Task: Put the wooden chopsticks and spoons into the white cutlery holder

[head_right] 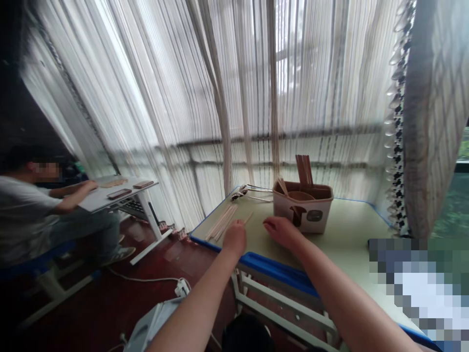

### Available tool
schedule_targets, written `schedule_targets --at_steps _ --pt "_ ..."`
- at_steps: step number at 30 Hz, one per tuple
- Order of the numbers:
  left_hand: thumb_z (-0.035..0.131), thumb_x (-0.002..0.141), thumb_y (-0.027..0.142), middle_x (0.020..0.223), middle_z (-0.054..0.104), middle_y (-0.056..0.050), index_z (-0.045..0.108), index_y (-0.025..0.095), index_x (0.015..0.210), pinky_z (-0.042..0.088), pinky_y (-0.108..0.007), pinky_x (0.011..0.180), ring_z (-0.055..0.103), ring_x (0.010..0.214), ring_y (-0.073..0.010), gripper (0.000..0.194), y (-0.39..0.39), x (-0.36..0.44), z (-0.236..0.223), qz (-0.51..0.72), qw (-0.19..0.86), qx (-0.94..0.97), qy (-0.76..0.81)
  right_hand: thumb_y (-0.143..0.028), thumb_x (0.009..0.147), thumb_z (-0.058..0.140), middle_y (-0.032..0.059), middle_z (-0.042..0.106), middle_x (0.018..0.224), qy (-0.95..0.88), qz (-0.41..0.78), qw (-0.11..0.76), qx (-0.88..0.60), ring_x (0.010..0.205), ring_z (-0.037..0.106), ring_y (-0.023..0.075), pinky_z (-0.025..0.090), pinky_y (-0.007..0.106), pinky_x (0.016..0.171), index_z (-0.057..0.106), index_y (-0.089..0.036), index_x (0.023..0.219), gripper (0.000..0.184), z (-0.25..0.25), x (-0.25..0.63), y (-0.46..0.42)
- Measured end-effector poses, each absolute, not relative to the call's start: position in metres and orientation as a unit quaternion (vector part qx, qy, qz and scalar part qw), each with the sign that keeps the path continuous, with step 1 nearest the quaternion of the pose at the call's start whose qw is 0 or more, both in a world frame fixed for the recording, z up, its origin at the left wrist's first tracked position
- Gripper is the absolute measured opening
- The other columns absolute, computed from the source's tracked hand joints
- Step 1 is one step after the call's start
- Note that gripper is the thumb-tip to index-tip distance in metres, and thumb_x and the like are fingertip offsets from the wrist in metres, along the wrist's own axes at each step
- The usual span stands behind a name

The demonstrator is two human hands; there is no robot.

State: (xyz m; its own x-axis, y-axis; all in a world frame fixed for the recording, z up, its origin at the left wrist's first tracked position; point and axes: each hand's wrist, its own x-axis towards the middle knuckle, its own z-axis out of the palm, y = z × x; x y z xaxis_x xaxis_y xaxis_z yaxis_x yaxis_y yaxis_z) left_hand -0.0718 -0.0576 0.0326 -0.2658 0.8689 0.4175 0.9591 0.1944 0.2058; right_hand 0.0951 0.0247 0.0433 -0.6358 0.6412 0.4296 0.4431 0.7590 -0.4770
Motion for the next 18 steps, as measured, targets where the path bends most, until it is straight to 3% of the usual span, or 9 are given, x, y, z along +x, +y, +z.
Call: schedule_targets --at_steps 3,6,10,14,18 --pt "0.034 0.085 0.004 0.104 0.058 -0.012 0.051 0.012 0.117 0.046 -0.03 0.086 0.056 0.098 -0.0194 0.037 -0.06 -0.076 0.029 -0.28 0.143 -0.661 -0.681 -0.038 0.084 0.045 0.0081 0.069 0.082 -0.863 0.183 0.341 -0.326 0.072 0.062 0.0201 0.046 0.032 0.068 0.06 -0.014 0.113 0.04 0.045 0.094 0.027" --pt "0.033 0.089 0.01 0.104 0.057 -0.01 0.046 0.015 0.123 0.046 -0.033 0.09 0.054 0.1 -0.0189 0.037 -0.061 -0.078 0.026 -0.333 0.148 -0.716 -0.596 -0.04 0.084 0.047 0.0097 0.069 0.084 -0.848 0.203 0.365 -0.325 0.075 0.063 0.0207 0.047 0.032 0.07 0.062 -0.013 0.104 0.037 0.046 0.093 0.028" --pt "0.034 0.09 0.013 0.1 0.057 -0.008 0.051 0.019 0.12 0.048 -0.034 0.087 0.055 0.095 -0.0178 0.035 -0.061 -0.078 0.026 -0.365 0.133 -0.742 -0.547 -0.042 0.082 0.05 0.0091 0.068 0.083 -0.812 0.296 0.402 -0.303 0.073 0.063 0.0193 0.049 0.032 0.066 0.057 -0.013 0.108 0.04 0.044 0.089 0.027" --pt "0.037 0.089 0.013 0.1 0.056 -0.008 0.054 0.021 0.119 0.049 -0.032 0.084 0.055 0.092 -0.0165 0.035 -0.061 -0.079 0.024 -0.369 0.129 -0.75 -0.534 -0.043 0.081 0.051 0.0072 0.066 0.077 -0.786 0.403 0.39 -0.262 0.067 0.062 0.0165 0.05 0.029 0.06 0.055 -0.012 0.105 0.039 0.041 0.084 0.025" --pt "0.037 0.089 0.013 0.102 0.056 -0.009 0.051 0.022 0.123 0.049 -0.033 0.084 0.055 0.094 -0.0167 0.038 -0.06 -0.079 0.022 -0.368 0.132 -0.759 -0.521 -0.044 0.08 0.053 0.0048 0.064 0.071 -0.787 0.415 0.388 -0.241 0.064 0.061 0.0155 0.05 0.029 0.058 0.056 -0.013 0.1 0.037 0.045 0.081 0.02"
